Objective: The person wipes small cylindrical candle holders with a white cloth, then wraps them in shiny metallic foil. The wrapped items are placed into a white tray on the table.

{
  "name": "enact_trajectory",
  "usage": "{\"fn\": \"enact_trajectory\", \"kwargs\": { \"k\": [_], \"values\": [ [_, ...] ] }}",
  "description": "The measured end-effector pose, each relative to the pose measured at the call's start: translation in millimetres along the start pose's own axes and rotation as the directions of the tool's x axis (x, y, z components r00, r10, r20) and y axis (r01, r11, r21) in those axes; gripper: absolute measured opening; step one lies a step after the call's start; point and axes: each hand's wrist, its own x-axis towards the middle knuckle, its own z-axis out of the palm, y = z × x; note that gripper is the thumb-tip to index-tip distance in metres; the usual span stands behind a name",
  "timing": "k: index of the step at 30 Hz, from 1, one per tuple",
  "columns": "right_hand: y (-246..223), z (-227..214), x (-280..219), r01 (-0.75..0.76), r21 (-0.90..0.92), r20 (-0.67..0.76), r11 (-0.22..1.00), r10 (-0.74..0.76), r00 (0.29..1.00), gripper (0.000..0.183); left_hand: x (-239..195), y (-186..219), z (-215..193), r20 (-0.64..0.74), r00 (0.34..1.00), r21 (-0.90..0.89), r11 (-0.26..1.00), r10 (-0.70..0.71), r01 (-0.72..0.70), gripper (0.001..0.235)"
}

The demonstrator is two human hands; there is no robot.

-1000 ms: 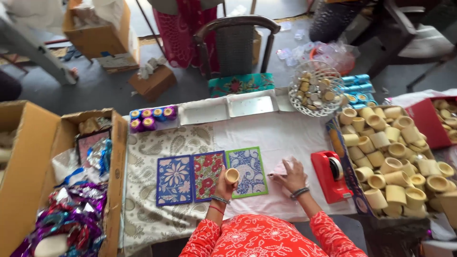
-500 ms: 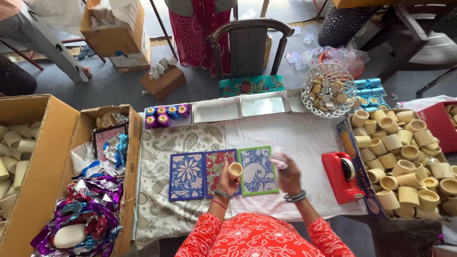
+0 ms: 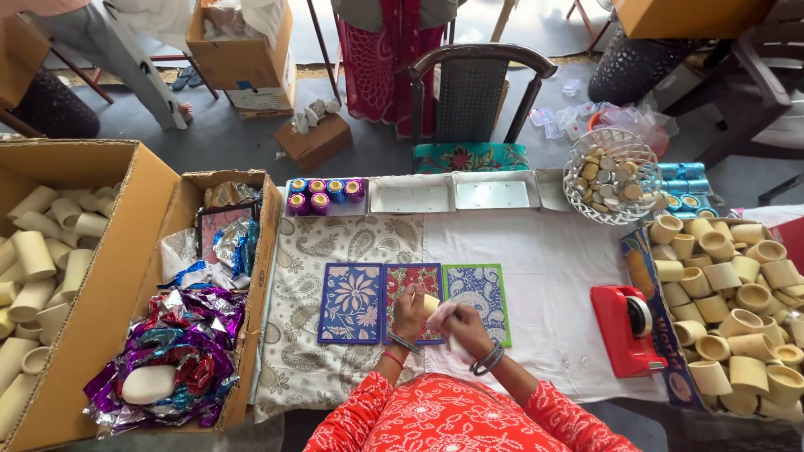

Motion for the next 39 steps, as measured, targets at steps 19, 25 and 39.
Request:
{"fn": "enact_trajectory", "kwargs": {
  "k": [19, 25, 39],
  "values": [
    [-168, 35, -46, 0.551, -0.682, 0.307, 0.48, -0.496, 0.812, 0.042, 0, -29, -4, 0.214, 0.796, -0.404, 0.69, -0.567, 0.601, 0.057],
    [-125, 34, -20, 0.359, -0.691, 0.024, 0.627, -0.476, 0.879, 0.027, 2, -70, -12, 0.405, 0.739, -0.43, 0.601, -0.539, 0.674, 0.061],
    [-35, 0, 6, 0.005, -0.889, -0.179, 0.458, -0.358, 0.916, 0.024, 253, -53, -160, -0.447, 0.895, 0.787, 0.472, -0.006, 0.397, 0.086]
  ]
}}
